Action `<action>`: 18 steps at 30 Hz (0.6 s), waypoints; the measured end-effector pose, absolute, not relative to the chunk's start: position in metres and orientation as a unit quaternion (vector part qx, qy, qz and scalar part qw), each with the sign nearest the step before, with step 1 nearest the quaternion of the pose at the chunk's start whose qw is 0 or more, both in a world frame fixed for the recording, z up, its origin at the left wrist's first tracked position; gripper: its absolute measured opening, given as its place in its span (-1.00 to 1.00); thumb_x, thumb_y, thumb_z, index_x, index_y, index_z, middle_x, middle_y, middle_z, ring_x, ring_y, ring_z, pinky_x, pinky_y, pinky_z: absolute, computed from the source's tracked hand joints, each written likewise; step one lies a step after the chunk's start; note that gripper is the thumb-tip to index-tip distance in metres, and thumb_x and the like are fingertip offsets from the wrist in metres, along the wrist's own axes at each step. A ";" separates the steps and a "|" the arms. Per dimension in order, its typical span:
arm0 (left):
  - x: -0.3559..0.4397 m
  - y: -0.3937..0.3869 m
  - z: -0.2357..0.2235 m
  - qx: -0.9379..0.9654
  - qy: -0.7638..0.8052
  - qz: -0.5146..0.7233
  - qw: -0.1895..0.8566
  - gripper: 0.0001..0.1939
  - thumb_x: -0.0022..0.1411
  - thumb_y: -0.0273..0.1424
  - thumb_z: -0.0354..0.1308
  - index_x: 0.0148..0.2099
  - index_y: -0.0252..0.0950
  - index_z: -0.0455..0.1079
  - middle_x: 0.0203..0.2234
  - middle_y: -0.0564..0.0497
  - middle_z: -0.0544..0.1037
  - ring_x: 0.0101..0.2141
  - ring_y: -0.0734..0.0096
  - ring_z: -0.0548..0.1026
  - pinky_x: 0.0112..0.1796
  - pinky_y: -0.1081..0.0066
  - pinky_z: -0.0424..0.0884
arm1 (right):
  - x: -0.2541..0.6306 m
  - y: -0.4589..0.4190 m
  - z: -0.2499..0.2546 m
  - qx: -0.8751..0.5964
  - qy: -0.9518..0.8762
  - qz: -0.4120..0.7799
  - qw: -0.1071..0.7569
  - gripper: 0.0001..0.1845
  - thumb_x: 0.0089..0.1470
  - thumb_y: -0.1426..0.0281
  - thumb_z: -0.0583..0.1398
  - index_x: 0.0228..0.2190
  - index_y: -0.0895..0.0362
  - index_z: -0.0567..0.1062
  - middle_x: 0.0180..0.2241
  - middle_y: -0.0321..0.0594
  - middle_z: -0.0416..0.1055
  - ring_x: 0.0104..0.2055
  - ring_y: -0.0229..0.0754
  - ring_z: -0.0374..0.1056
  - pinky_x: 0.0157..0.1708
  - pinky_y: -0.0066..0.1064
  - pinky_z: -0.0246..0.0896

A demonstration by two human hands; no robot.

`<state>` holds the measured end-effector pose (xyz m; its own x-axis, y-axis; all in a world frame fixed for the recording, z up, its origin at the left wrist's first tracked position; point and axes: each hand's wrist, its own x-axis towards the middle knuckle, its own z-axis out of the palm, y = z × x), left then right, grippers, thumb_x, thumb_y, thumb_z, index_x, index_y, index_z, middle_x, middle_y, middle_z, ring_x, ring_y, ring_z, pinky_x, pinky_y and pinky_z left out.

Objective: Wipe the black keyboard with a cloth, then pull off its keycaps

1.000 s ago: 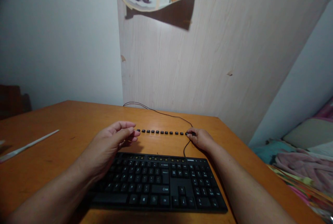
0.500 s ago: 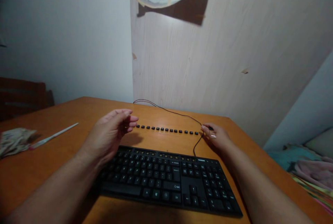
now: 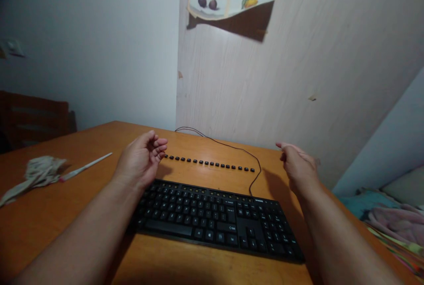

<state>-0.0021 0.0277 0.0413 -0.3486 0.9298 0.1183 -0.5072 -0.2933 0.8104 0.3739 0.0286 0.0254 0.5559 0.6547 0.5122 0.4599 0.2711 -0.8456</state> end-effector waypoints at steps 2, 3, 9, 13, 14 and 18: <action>-0.003 0.029 0.041 0.295 0.349 0.744 0.487 -0.80 0.01 -0.30 0.20 -0.38 -0.30 0.28 -0.59 0.10 0.49 -0.58 0.56 0.42 -0.50 0.56 0.26 | 0.358 0.018 0.037 -0.550 -0.402 0.143 0.718 -0.65 -0.07 0.22 0.23 -0.29 0.19 0.61 -0.61 -0.34 0.28 -0.64 -0.36 0.10 -0.72 -0.54 -0.09; -0.003 0.030 0.041 0.289 0.351 0.745 0.489 -0.80 0.01 -0.30 0.20 -0.39 -0.30 0.28 -0.60 0.10 0.48 -0.58 0.57 0.42 -0.51 0.56 0.26 | 0.350 0.012 0.043 -0.523 -0.383 0.173 0.741 -0.68 -0.09 0.25 0.24 -0.31 0.19 0.60 -0.64 -0.37 0.24 -0.66 -0.39 0.05 -0.73 -0.55 -0.14; -0.006 0.036 0.036 0.258 0.353 0.748 0.500 -0.81 0.04 -0.32 0.18 -0.43 -0.29 0.24 -0.63 0.10 0.46 -0.61 0.56 0.40 -0.54 0.55 0.25 | 0.306 -0.030 0.070 -0.372 -0.339 0.334 0.797 -0.83 -0.05 0.33 0.17 -0.37 0.13 0.48 -0.71 -0.49 0.13 -0.73 -0.42 -0.08 -0.74 -0.54 -0.14; -0.007 0.042 0.034 0.232 0.360 0.752 0.502 -0.81 0.09 -0.33 0.14 -0.47 -0.29 0.22 -0.65 0.09 0.45 -0.64 0.54 0.38 -0.58 0.54 0.24 | 0.280 -0.042 0.071 -0.329 -0.333 0.340 0.815 -0.86 -0.01 0.34 0.18 -0.35 0.10 0.41 -0.72 -0.52 0.12 -0.74 -0.40 -0.04 -0.74 -0.54 -0.09; -0.007 0.043 0.034 0.225 0.361 0.753 0.502 -0.81 0.10 -0.33 0.13 -0.48 -0.29 0.21 -0.66 0.09 0.44 -0.65 0.54 0.37 -0.58 0.54 0.24 | 0.275 -0.041 0.068 -0.331 -0.328 0.327 0.822 -0.87 -0.01 0.34 0.18 -0.35 0.10 0.40 -0.72 -0.51 0.15 -0.74 -0.40 -0.03 -0.74 -0.54 -0.08; -0.006 0.044 0.036 0.207 0.361 0.763 0.495 -0.79 0.10 -0.34 0.13 -0.50 -0.29 0.20 -0.69 0.10 0.41 -0.67 0.56 0.34 -0.59 0.55 0.23 | 0.272 -0.032 0.051 -0.356 -0.310 0.237 0.850 -0.85 -0.05 0.37 0.22 -0.41 0.09 0.31 -0.68 -0.48 0.26 -0.72 -0.38 0.06 -0.75 -0.58 -0.05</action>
